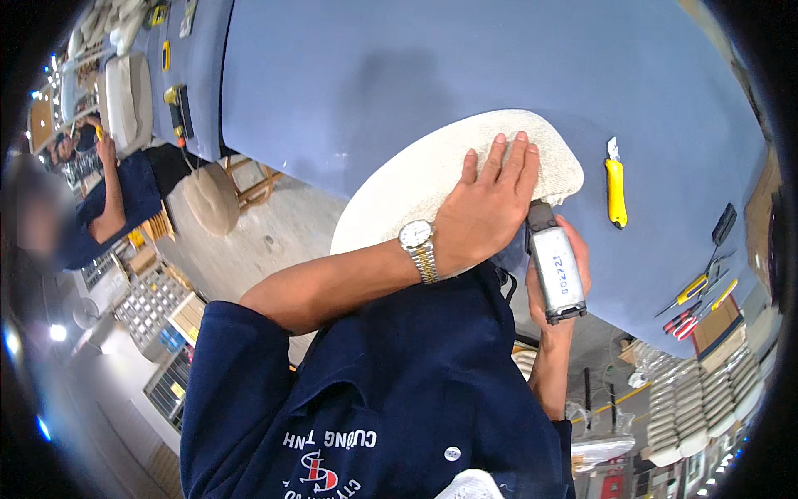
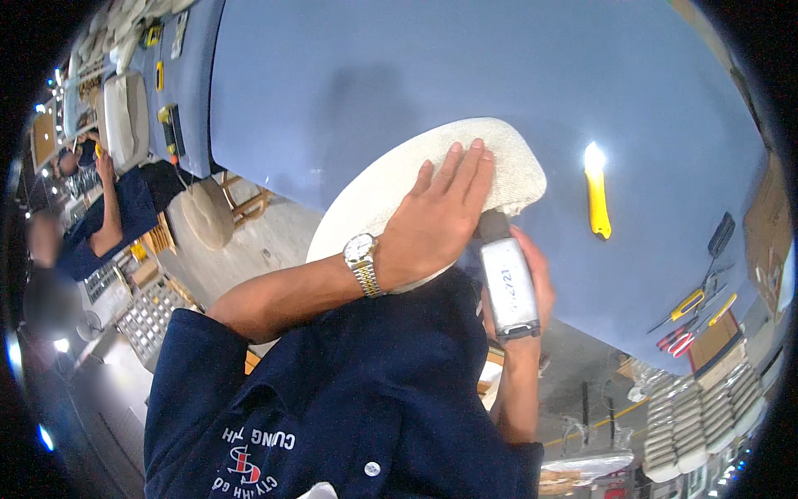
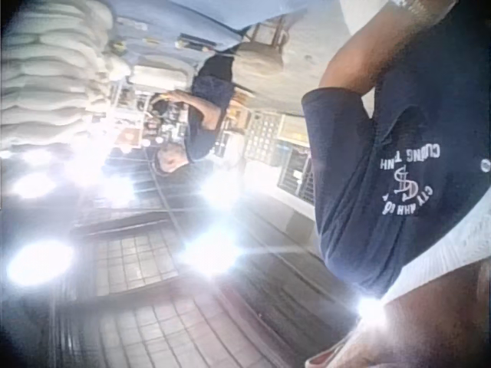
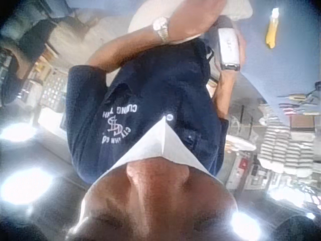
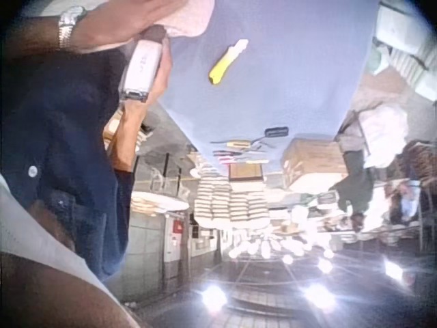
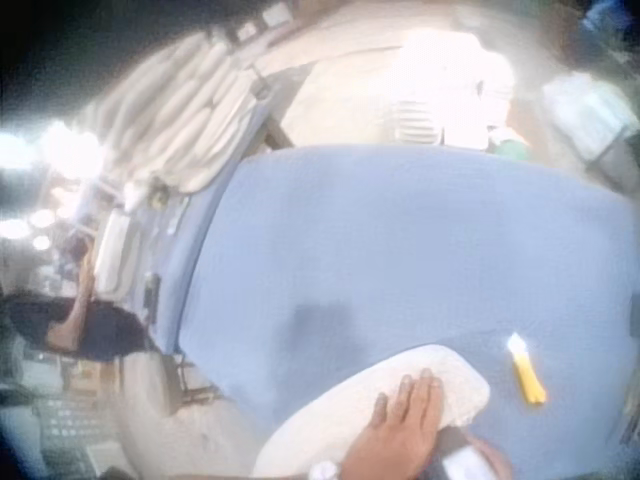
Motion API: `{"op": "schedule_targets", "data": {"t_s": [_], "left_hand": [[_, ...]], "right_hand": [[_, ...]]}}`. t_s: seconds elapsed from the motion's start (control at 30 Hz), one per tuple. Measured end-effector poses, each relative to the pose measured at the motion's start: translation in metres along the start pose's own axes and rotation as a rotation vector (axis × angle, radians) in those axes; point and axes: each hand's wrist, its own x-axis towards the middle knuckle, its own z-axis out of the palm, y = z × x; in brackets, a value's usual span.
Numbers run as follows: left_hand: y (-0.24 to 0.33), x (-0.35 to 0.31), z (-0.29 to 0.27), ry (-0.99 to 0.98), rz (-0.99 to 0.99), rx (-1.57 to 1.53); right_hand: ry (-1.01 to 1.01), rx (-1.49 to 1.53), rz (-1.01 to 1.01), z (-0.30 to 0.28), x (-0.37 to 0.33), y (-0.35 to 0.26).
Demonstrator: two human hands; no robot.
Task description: The person assembles a cushion by wrapping fabric around a foam insert, using a staple gun to secure the fabric and a utility knife to trim excess material. The person repeatedly folds, staples, and trims the fabric edges to complete the cushion.
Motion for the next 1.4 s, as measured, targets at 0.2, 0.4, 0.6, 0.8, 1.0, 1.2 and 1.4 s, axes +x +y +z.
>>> {"op": "schedule_targets", "data": {"t_s": [0.2, 0.4, 0.6, 0.8, 1.0, 1.2, 1.4], "left_hand": [[0.009, -0.008, 0.020, 0.080, -0.022, 0.075], [-0.051, 0.006, 0.013, -0.168, 0.166, -0.537], [-0.107, 0.016, 0.037, -0.281, -0.066, -0.553], [-0.069, -0.007, 0.000, -0.316, -0.034, -0.496], [-0.034, -0.023, 0.000, -0.096, 0.022, -0.148], [-0.033, -0.027, 0.005, -0.020, -0.021, -0.058], [-0.033, -0.026, 0.001, -0.050, -0.020, -0.094]], "right_hand": [[0.017, -0.109, -0.175, -0.009, -0.001, 0.010], [0.010, 0.121, -0.120, -0.001, -0.003, 0.025], [0.068, 0.097, -0.286, 0.010, 0.008, 0.014], [0.104, 0.100, -0.286, 0.008, 0.010, 0.006], [0.146, 0.104, -0.280, 0.014, 0.007, 0.007], [0.106, 0.150, -0.295, 0.012, 0.003, 0.011], [0.039, 0.159, -0.269, 0.008, 0.000, 0.006]]}}
